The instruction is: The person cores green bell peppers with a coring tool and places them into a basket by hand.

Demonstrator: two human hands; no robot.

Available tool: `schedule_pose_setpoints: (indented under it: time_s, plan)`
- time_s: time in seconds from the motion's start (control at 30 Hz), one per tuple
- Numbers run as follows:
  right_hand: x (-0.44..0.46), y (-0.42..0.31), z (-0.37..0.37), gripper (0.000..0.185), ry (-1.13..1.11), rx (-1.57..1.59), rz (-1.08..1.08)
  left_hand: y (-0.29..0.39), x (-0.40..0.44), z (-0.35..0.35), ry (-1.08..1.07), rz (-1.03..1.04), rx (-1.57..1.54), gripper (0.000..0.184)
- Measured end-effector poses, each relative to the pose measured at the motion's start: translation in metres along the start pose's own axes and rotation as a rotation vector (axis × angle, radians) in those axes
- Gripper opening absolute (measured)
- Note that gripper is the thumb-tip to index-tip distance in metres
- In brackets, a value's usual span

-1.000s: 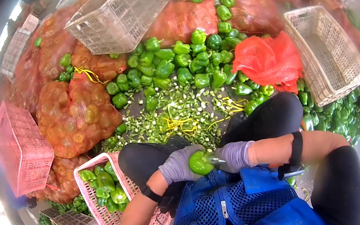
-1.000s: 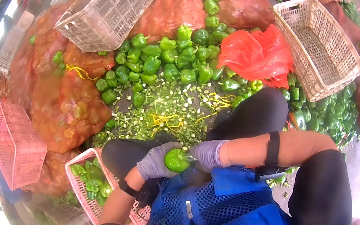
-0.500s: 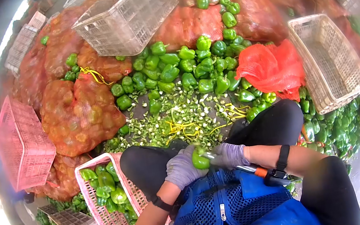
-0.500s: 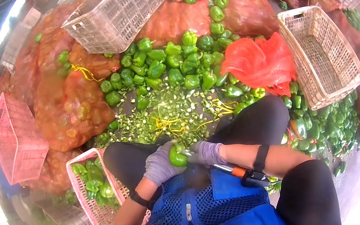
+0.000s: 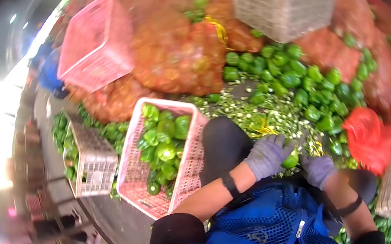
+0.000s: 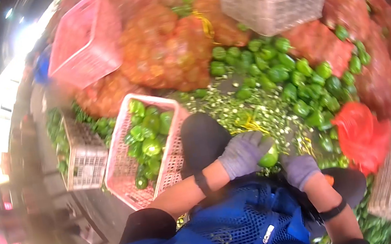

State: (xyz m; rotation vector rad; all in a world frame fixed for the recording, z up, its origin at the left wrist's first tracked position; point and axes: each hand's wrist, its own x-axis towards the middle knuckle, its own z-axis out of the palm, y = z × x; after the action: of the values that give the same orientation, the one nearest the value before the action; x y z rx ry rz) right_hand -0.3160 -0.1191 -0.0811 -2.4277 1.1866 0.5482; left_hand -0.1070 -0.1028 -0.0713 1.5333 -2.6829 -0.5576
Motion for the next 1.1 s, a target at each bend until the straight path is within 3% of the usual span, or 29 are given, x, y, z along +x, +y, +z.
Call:
schedule_pose_setpoints:
  time_s: [0.07,0.1,0.13,0.23,0.3,0.33,0.37,0.4,0.43,0.47,0.5,0.53,0.6,0.7,0.73,0.8,0.9,0.93,0.97,1.0,1.1]
  plan:
    - [-0.007,-0.007,-0.019,0.031,0.096,0.106,0.008,-0.014,-0.013,-0.004,0.203,-0.077,0.037,0.071]
    - [-0.003,0.002,-0.007,0.042,0.443,0.298,-0.139,-0.019,-0.024,-0.014,0.319,-0.143,0.046,0.071]
    - [0.002,0.013,0.001,0.047,0.440,0.409,-0.031,-0.027,-0.035,-0.022,0.432,-0.204,0.057,0.071]
    - [0.010,0.033,-0.002,0.052,0.471,0.471,-0.016,-0.076,-0.079,-0.041,0.834,-0.442,-0.050,0.065]
    - [0.010,0.042,0.004,0.056,0.426,0.570,0.045,-0.110,-0.119,-0.048,1.041,-0.623,0.061,0.063]
    - [0.009,0.042,0.008,0.058,0.472,0.534,0.017,-0.132,-0.131,-0.040,1.043,-0.823,-0.047,0.068]
    - [0.007,0.043,0.013,0.060,0.521,0.494,0.000,-0.155,-0.150,-0.021,1.134,-0.870,-0.271,0.075]
    - [0.001,0.043,0.015,0.062,0.569,0.447,0.002,-0.189,-0.170,0.005,1.027,-1.004,-0.042,0.085]
    - [0.000,0.044,0.014,0.066,0.308,0.468,0.159,-0.214,-0.185,0.036,0.975,-1.057,-0.009,0.093]
    - [0.002,0.055,0.035,0.054,0.347,0.690,0.193,-0.222,-0.190,0.047,0.829,-1.149,0.027,0.095]
    - [-0.004,0.041,0.007,0.039,0.344,0.509,0.247,-0.228,-0.186,0.057,0.828,-1.186,-0.162,0.091]
    - [-0.003,0.039,0.006,0.032,0.346,0.572,0.328,-0.233,-0.186,0.068,0.805,-1.229,-0.343,0.088]
    - [-0.001,0.043,0.004,0.032,0.322,0.641,0.322,-0.280,-0.190,0.155,0.794,-1.188,-0.167,0.081]
    - [0.007,0.063,0.023,0.034,0.348,0.697,0.339,-0.290,-0.191,0.165,0.674,-1.196,-0.380,0.079]
    - [0.007,0.067,0.023,0.035,0.366,0.759,0.342,-0.299,-0.199,0.166,0.532,-1.191,-0.322,0.078]
    - [0.012,0.072,0.022,0.037,0.405,0.882,0.347,-0.236,-0.159,0.045,-0.183,-1.360,-0.135,0.073]
    - [0.022,0.088,0.009,0.043,0.381,0.914,0.388,-0.228,-0.122,-0.002,-0.004,-1.207,0.050,0.069]
    - [0.026,0.097,0.007,0.045,0.370,0.925,0.397,-0.231,-0.099,-0.011,0.046,-1.085,-0.022,0.069]
    - [0.039,0.113,0.038,0.044,0.579,1.016,0.293,-0.233,-0.069,-0.020,0.093,-0.962,-0.093,0.068]
    - [0.043,0.116,0.028,0.042,0.545,1.122,0.338,-0.233,-0.037,-0.030,0.136,-0.839,-0.162,0.068]
    - [0.062,0.130,0.005,0.038,0.493,1.335,0.427,-0.199,0.089,-0.047,0.006,-0.512,-0.150,0.074]
